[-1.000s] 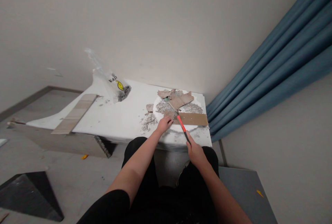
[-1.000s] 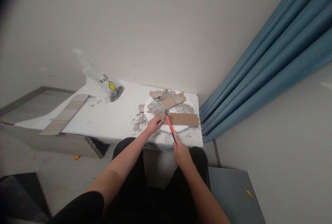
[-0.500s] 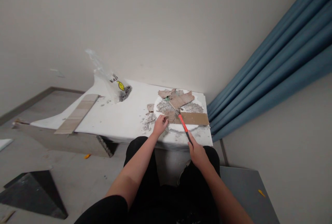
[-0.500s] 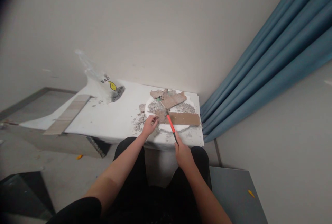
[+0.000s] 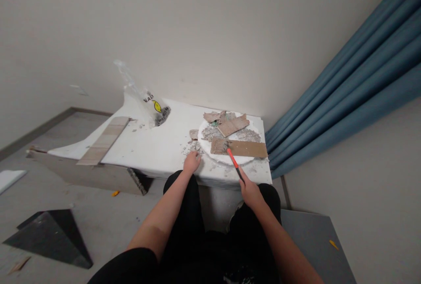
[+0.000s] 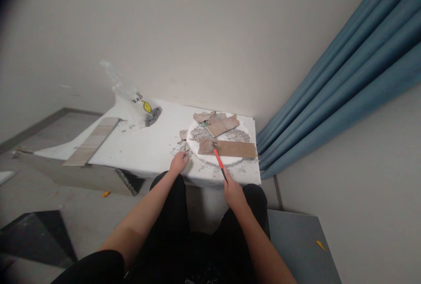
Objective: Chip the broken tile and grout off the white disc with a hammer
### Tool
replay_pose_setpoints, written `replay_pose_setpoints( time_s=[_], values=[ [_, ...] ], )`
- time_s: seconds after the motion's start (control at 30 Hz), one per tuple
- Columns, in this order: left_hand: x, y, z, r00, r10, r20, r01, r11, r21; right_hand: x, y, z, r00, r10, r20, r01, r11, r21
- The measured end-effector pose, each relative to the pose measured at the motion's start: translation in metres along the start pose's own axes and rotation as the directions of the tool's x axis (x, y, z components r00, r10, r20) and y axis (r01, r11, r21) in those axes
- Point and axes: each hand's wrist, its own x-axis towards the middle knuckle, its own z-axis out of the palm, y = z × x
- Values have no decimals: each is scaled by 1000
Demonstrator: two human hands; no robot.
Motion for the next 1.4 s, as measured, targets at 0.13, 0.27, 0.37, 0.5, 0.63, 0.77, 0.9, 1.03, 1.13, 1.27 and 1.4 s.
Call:
replay_pose_setpoints(
  time_s=[0.13, 0.27, 0.37, 0.5, 0.63, 0.77, 0.9, 1.03, 1.13, 1.27, 1.4],
  values=[
    [4, 0, 1, 993, -84, 83, 68, 981, 183, -3, 12, -16, 997, 48, -64, -46, 999, 23],
    [13, 2, 5, 990, -87, 107, 64, 977, 203, -1, 38, -32, 987, 106, -119, -100, 993, 60],
    [19, 4, 6, 990, -84, 110, 60, 977, 205, 1, 59, -32, 984, 141, -112, -134, 989, 68],
    [21, 5, 6, 989, -100, 113, 77, 977, 198, 2, 75, -22, 986, 121, -117, -113, 991, 76],
    [23, 5, 7, 985, -146, 91, 127, 974, 188, 2, 77, -17, 985, 127, -118, -119, 990, 71],
    [27, 4, 8, 977, -199, 79, 183, 968, 171, 2, 78, -15, 984, 136, -115, -127, 989, 79],
    [28, 0, 7, 964, -255, 76, 241, 958, 159, 4, 83, -10, 981, 129, -143, -117, 989, 89],
    [26, -4, 3, 952, -297, 78, 283, 947, 152, 5, 88, -7, 981, 142, -133, -126, 984, 123],
    [25, -5, -1, 949, -311, 61, 299, 943, 148, 5, 90, -7, 983, 129, -130, -110, 983, 146],
    [25, -4, -1, 960, -275, 50, 265, 952, 152, 5, 91, -7, 981, 133, -138, -113, 983, 147],
    [25, -1, 2, 965, -254, 67, 241, 957, 165, 3, 88, -5, 980, 138, -141, -116, 982, 151]
  ],
)
